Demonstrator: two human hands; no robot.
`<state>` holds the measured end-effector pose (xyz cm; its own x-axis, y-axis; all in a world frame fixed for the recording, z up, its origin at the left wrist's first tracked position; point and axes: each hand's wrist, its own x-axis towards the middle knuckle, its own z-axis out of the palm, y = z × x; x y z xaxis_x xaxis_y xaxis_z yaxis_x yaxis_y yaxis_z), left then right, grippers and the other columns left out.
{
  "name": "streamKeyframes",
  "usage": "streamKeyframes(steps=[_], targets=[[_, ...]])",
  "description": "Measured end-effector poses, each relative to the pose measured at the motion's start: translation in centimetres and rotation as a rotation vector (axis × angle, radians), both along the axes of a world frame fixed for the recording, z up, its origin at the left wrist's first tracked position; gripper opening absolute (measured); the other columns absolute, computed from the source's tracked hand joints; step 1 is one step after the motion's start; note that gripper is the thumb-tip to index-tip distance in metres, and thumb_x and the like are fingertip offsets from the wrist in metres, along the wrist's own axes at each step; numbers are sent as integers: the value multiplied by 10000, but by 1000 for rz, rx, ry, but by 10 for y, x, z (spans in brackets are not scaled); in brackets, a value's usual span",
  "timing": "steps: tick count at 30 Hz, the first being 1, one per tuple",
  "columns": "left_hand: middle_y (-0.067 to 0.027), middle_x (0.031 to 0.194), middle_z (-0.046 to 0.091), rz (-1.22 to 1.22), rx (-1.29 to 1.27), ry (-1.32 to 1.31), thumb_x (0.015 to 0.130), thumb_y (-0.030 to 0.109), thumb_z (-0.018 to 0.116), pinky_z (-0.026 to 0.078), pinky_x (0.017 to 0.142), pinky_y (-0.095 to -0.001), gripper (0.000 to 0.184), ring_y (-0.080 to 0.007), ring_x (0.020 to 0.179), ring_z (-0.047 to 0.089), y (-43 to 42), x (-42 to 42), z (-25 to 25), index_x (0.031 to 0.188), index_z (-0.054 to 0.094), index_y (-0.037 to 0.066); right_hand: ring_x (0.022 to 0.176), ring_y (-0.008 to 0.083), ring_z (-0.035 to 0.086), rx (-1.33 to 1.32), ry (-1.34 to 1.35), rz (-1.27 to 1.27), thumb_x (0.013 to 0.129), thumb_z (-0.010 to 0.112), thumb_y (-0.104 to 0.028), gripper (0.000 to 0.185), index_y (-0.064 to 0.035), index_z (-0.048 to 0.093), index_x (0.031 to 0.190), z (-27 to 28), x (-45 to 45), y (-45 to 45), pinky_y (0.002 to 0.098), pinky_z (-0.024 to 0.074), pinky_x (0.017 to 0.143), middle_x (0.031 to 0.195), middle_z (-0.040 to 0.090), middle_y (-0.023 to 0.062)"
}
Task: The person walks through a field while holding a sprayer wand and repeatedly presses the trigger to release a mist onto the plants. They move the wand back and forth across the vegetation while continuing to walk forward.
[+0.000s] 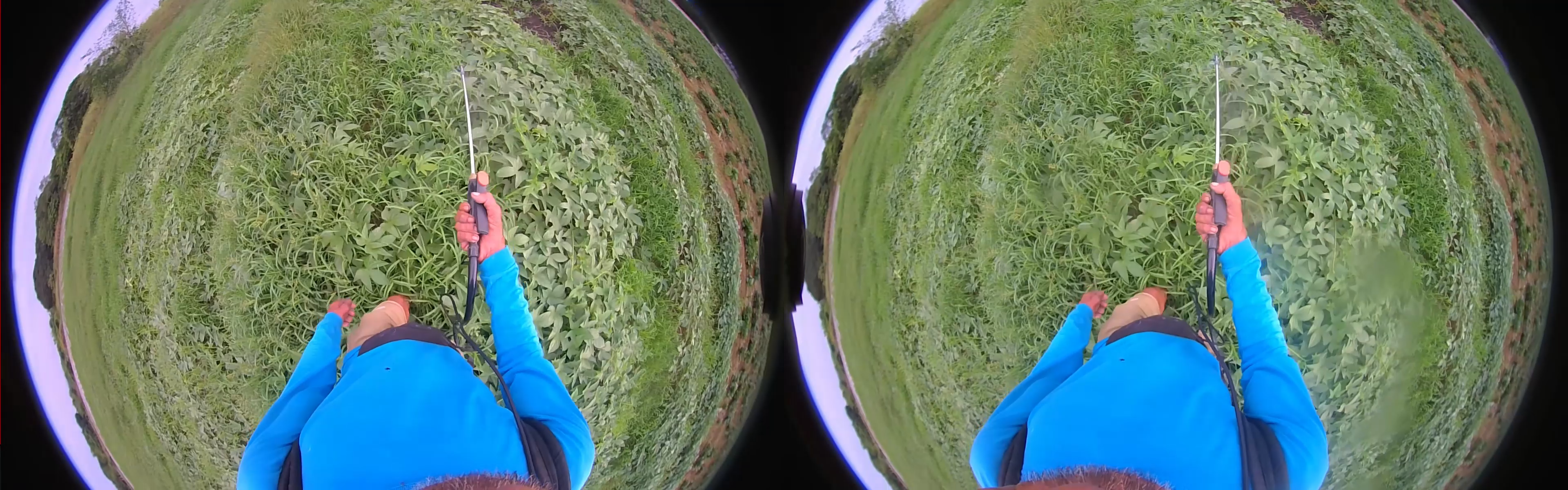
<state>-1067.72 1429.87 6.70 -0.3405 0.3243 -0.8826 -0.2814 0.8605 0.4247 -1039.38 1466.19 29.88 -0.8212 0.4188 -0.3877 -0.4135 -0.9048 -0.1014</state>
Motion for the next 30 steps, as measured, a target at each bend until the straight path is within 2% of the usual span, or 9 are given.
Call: streamKeyframes(steps=[6,8,10,12,14,15,20,26,30], targets=[[-33,718,567,36,38,-101,841,269,534,438,452,-308,198,-135,526,514,-44,32,-12,976,577,130,405,81,363,-77,-39,184,790,635,-356,310,-98,470,745,-20,-24,-48,206,337,318,587,396,-12],[-45,714,585,84,-54,-82,832,243,539,427,436,-321,193,-154,513,523,-52,43,-16,960,606,115,407,81,362,-103,-25,223,791,633,-354,307,-97,471,745,-22,-29,-55,207,338,319,587,393,-13],[-67,746,627,-57,-85,-3,822,250,552,429,444,-343,207,-183,537,552,-73,50,-32,919,640,89,410,82,362,-138,-4,274,798,624,-352,302,-96,472,746,-16,-34,-62,214,343,319,589,395,-12],[-83,790,659,4,-93,4,821,292,554,436,459,-361,256,-202,578,570,-84,53,-53,888,663,70,403,84,357,-174,3,297,807,607,-349,303,-83,474,749,-16,-39,-62,219,339,317,591,396,-6],[-79,689,613,-234,-5,74,872,348,529,376,381,-338,318,-184,462,502,-84,48,-64,973,635,66,390,87,346,-287,141,336,812,595,-352,314,-69,473,752,-17,-47,-57,221,332,314,589,390,-1],[-79,689,613,-229,-5,67,872,348,529,376,381,-338,318,-184,462,502,-78,46,-62,973,635,66,363,108,337,-347,169,316,825,572,-343,326,-37,462,812,-17,-52,-54,240,327,312,601,398,29],[-71,710,612,132,-63,-207,856,306,531,384,421,-347,242,-175,515,533,-37,20,-78,895,628,87,374,97,342,-419,262,385,831,556,-339,315,-45,445,854,-5,-97,-33,235,329,319,612,396,31],[-43,700,563,199,72,-267,880,328,507,374,413,-293,257,-140,485,493,55,-28,-62,945,583,92,374,80,315,-207,168,594,833,545,-342,275,-87,444,825,30,-183,9,221,285,299,613,376,1],[-16,706,560,100,65,-216,873,323,516,392,430,-287,239,-125,504,486,118,-70,-53,936,581,101,379,67,301,-112,126,668,833,543,-344,265,-100,440,821,50,-249,47,214,274,295,608,370,-13]])
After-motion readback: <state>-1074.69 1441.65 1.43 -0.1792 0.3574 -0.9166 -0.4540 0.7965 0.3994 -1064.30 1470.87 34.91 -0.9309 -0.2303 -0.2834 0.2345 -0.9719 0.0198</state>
